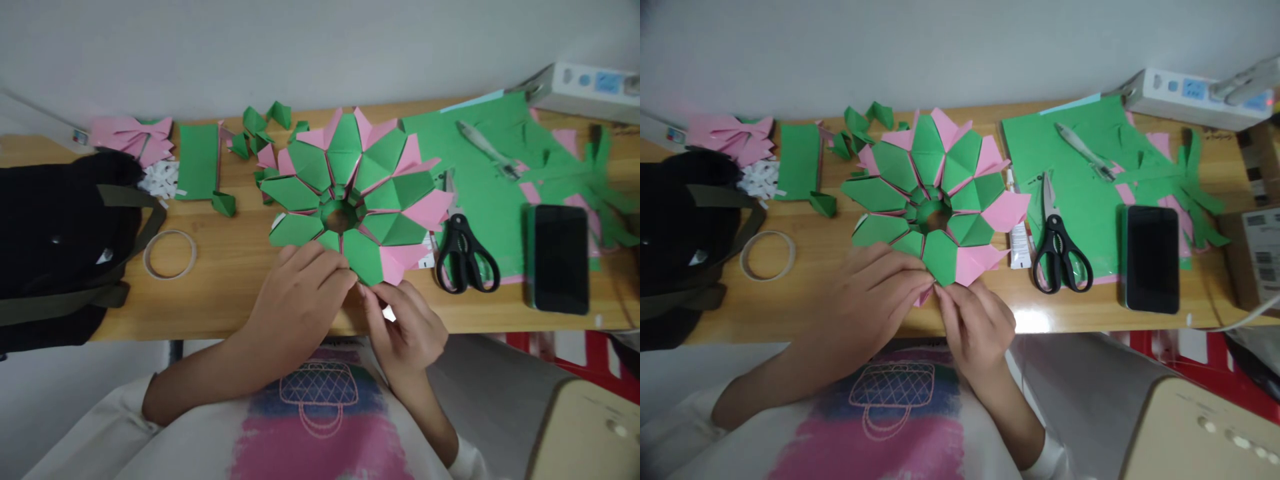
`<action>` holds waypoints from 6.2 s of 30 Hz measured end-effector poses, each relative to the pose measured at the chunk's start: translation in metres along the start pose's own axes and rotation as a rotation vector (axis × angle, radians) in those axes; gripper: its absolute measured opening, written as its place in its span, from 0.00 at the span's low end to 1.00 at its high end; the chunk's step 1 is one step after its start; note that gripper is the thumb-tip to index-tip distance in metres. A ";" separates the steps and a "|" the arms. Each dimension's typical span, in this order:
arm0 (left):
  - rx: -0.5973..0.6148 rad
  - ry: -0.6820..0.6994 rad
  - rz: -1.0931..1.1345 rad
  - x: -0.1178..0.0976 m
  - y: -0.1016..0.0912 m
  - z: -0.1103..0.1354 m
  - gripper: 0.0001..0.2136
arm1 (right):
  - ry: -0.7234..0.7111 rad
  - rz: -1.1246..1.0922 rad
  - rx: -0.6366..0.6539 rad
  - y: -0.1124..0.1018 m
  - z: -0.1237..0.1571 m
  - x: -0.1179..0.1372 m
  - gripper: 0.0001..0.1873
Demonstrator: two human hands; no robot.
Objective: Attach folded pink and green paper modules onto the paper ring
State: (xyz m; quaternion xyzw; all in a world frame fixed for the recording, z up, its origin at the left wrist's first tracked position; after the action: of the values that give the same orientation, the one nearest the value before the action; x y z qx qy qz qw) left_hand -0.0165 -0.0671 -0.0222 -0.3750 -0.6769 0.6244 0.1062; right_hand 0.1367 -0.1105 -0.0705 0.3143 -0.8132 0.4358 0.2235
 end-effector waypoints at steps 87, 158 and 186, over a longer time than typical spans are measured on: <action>-0.133 -0.087 0.053 -0.007 0.006 -0.008 0.09 | 0.023 -0.010 -0.080 0.005 0.002 -0.001 0.06; -0.081 -0.044 0.023 -0.006 0.009 -0.006 0.11 | 0.027 0.030 -0.042 0.002 0.000 -0.005 0.07; -0.183 -0.667 -0.322 0.185 -0.067 0.030 0.09 | 0.328 -0.153 -0.083 -0.003 0.010 -0.027 0.05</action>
State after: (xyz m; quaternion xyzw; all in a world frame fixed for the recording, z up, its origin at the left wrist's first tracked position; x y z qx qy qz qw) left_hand -0.1893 0.0323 -0.0259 -0.0479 -0.7774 0.6246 -0.0569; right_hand 0.1572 -0.1120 -0.0916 0.2906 -0.7569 0.4289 0.3983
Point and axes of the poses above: each hand's wrist, its own z-axis away from the middle knuckle, its own y-axis out of the palm, x = y × z, the point moved 1 cm from there along -z, towards the middle knuckle, and after that the axes turned 4 degrees about -x, right-handed, at the moved point
